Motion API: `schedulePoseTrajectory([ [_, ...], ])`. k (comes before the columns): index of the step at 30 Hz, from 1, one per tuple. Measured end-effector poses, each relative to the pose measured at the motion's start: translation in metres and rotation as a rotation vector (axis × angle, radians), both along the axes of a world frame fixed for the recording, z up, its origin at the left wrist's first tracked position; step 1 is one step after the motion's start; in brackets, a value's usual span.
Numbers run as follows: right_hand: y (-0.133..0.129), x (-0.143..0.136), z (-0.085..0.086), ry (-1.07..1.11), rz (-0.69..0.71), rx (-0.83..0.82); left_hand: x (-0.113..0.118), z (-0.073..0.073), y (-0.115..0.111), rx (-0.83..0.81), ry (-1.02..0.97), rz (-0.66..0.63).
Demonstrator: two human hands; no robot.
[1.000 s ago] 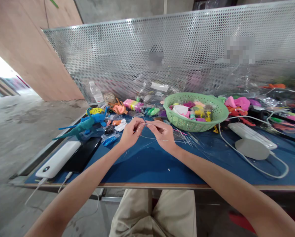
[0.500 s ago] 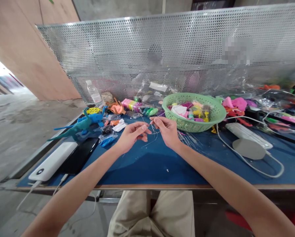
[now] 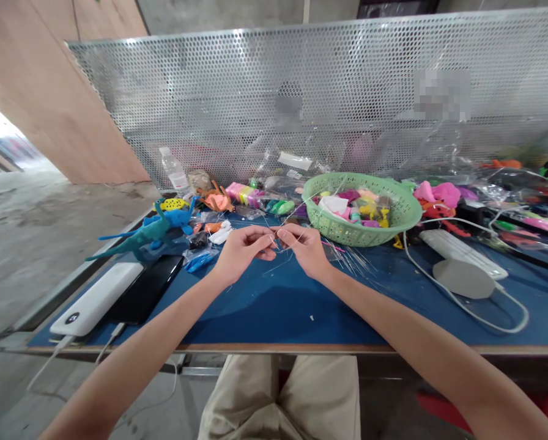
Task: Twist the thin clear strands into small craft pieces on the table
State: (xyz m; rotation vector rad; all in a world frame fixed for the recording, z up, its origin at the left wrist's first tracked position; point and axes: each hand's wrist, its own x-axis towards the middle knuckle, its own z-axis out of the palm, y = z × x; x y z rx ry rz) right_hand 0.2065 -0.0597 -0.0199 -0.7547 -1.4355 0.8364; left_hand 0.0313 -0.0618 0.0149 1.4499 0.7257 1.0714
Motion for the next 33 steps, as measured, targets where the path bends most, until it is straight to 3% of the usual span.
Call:
schedulePoseTrajectory([
  [15,-0.015,-0.008,0.01,-0.1,-0.115,0.08,-0.003,-0.002,-0.002,0.6,0.237,0.251],
  [19,-0.02,-0.008,0.011,-0.154,-0.044,0.119,-0.011,0.0,0.006,0.643,0.267,0.305],
  [24,-0.025,-0.007,0.014,-0.148,0.002,0.048,-0.017,0.0,0.013,0.714,0.33,0.33],
  [33,-0.028,-0.01,0.011,-0.112,0.073,0.033,-0.018,-0.001,0.011,0.852,0.36,0.41],
])
